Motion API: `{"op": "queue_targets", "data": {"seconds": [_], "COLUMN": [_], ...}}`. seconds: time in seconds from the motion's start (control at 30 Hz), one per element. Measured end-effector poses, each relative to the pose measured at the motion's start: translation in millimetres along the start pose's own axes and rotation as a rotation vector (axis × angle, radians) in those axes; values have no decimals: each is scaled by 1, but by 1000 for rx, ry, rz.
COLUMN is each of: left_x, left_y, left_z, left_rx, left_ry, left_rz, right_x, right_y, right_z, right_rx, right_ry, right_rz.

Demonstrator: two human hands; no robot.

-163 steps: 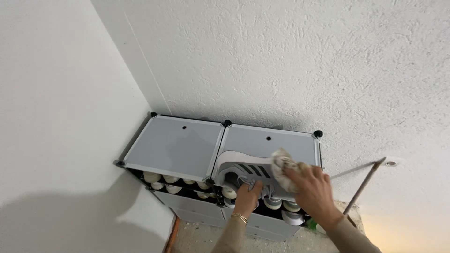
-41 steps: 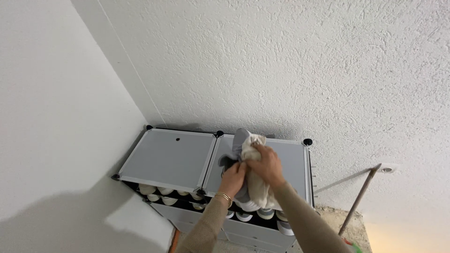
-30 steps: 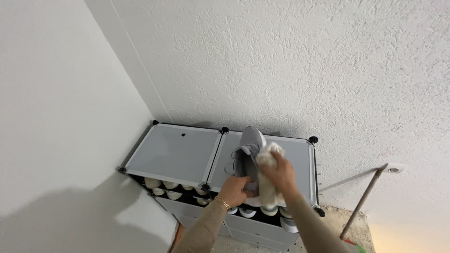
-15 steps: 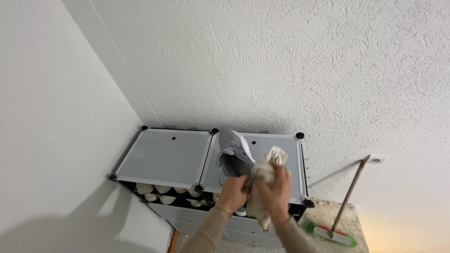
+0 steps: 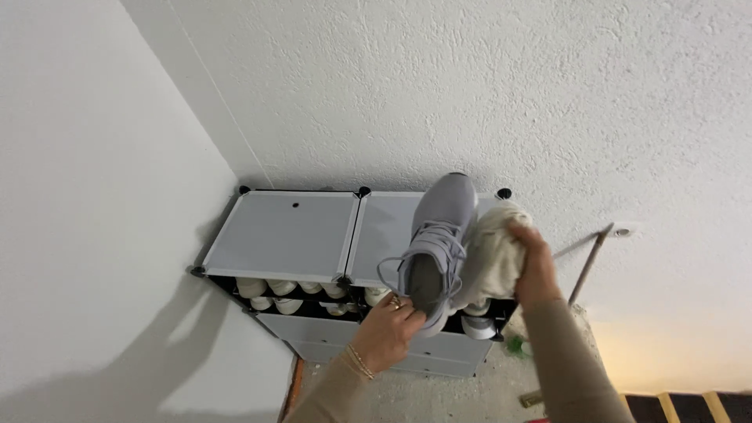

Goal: The person removes several pairs of sneakers from a multi-tiered shoe rack, including blue and white pairs, and places them back. They then use a white cloth to wipe the exterior of a grey sneaker resting on the top shelf of the rack.

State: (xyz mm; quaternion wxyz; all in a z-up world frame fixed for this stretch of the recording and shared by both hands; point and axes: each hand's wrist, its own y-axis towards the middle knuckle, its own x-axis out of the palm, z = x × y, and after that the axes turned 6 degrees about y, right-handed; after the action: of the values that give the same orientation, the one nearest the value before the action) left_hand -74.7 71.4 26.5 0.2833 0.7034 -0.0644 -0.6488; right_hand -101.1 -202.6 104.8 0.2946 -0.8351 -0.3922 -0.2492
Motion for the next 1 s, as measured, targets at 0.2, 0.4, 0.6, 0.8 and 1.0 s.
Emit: {"op": "queue_targets", "data": {"seconds": [0.2,0.4,0.6,0.8,1.0], "left_x": [-25,-27,6,93,182], "left_y": [-28,-56,-107,-169,-209], "left_z": [-5,30,54,84,109], "left_rx": [265,334,264,194,7], "left_ry": [111,57,-99,-232,-344], "left_rz": [-63,-145,-218,-205,-470], "right_x": [-21,-62,-146,-205,-250], "right_y": [-51,-79,-66,-52,-59], "right_z": [-35,-18,29,65,87], "right_rx": [-25,118,255,-73,-92], "right_ry": [-358,-403,-84,205,243], "right_rz": [70,46,24,131,106]}}
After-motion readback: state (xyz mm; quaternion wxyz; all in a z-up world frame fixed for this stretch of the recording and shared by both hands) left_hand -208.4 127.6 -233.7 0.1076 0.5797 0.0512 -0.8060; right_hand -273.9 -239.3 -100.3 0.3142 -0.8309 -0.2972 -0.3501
